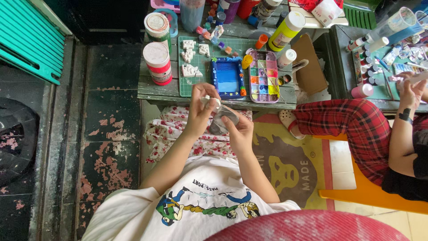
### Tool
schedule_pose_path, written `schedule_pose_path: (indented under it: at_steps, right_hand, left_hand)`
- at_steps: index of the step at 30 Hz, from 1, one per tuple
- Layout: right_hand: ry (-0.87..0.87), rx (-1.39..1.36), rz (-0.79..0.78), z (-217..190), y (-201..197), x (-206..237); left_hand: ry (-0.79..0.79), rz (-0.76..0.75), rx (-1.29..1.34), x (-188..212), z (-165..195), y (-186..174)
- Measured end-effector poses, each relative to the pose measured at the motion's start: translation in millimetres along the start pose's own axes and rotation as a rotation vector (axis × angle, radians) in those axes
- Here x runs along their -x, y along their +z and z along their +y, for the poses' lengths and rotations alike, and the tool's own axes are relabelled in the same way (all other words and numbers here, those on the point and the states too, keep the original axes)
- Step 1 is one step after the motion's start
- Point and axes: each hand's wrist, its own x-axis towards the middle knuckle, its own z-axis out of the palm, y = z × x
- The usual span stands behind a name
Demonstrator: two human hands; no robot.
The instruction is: The person sits at a workbench and sands small white plaster figurines with a sanding block, smoothing each piece by hand and setting worked pieces on the cutting mat among other unpainted figurines.
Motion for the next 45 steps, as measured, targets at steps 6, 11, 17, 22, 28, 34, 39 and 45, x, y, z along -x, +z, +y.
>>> schedule_pose_path:
  at_steps: [6, 11, 17, 22, 28, 34, 39, 45]
  right_hand:
    - [0.173, -0.242, -0.005, -9, -1, -4]
    - [-0.256, 0.372, 0.076, -59, 2, -4]
    - [-0.574, 0.882, -0.009, -108, 35, 9]
    - [-0.596, 0.987, -0.059, -127, 55, 4]
    - [-0.657, 1.091, -0.098, -133, 61, 4]
    - [-0.638, 1.139, -0.108, -135, 63, 3]
    - [-0.652, 1.114, -0.111, -133, 64, 6]
    - [-0.587, 0.966, 0.034, -136, 52, 1]
  left_hand:
    - [-0.075, -0.182, -0.373, 11, 15, -6]
    - [-0.004, -0.178, -0.767, 15, 37, -10]
    - [-0.134, -0.242, -0.782, 17, 48, -6]
    - [-0.087, -0.251, -0.708, 19, 50, -8]
    - [0.009, -0.260, -0.708, 22, 44, -14]
    - [-0.020, -0.245, -0.694, 22, 37, -18]
    - [0.038, -0.238, -0.696, 23, 33, -21]
    - [-0.158, -0.221, -0.494, 24, 37, -18]
